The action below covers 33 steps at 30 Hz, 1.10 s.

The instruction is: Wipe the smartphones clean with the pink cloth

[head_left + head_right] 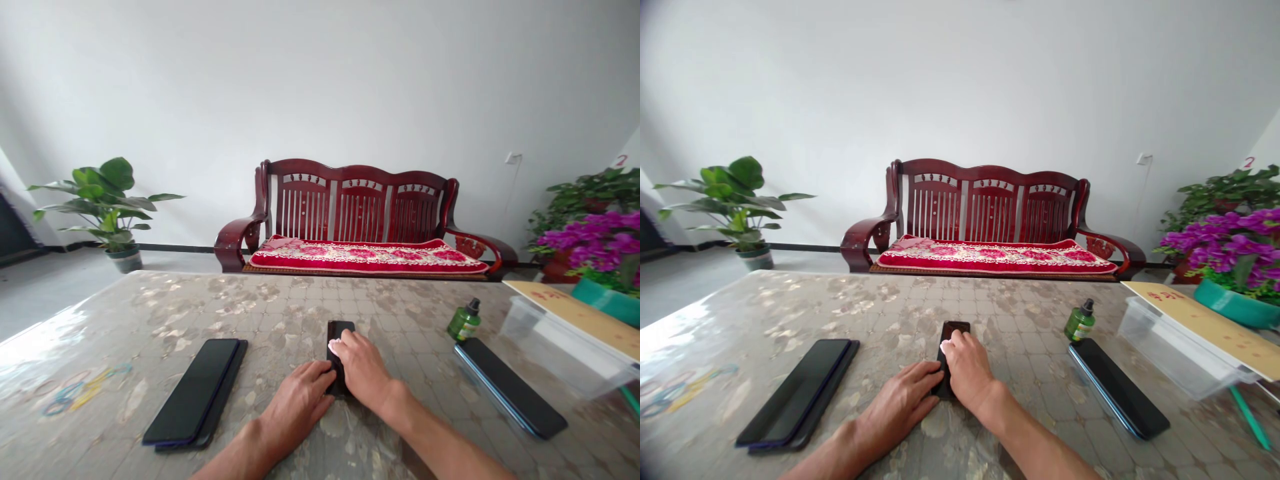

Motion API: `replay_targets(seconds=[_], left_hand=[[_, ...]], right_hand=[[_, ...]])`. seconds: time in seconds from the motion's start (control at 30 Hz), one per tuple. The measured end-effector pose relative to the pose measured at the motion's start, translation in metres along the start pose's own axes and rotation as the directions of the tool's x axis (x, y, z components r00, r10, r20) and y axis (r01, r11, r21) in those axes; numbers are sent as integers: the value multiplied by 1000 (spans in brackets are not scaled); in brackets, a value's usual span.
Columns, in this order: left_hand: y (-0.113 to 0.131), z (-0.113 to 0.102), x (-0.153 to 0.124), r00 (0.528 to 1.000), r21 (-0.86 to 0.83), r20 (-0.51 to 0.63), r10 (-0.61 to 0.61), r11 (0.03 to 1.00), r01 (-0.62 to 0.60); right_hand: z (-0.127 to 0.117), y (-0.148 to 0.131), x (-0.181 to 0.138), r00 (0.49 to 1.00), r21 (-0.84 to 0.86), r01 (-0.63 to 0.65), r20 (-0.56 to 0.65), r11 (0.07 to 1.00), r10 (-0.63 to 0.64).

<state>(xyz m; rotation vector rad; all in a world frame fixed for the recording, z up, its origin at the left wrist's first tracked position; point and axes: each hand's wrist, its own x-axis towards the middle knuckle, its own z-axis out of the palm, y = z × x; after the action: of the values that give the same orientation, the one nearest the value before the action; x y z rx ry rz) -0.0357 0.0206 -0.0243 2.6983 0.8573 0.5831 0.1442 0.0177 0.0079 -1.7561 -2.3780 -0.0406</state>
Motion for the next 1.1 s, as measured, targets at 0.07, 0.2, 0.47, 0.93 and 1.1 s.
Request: replay_targets(seconds=[0.07,0.2,0.47,0.93,1.1], left_hand=[[0,0,1,1000,-17,-3,4,1000,-5],[1,-1,1,1000,-19,-11,8,1000,-8],[-1,1,-1,999,34,-40,22,999,-21],[2,-1,0,1000,20,-1,3,1000,-3],[0,1,-1,1000,31,10,1,1000,-1]], right_hand=[[-1,-4,-7,999,20,45,5,999,-45],[0,-3,-5,998,21,64,9,998,-64],[4,13,24,997,-37,-82,-18,996,82],[1,5,-1,1000,-8,-20,-17,1000,19],[4,10,10,997,-38,-74,-24,997,73]])
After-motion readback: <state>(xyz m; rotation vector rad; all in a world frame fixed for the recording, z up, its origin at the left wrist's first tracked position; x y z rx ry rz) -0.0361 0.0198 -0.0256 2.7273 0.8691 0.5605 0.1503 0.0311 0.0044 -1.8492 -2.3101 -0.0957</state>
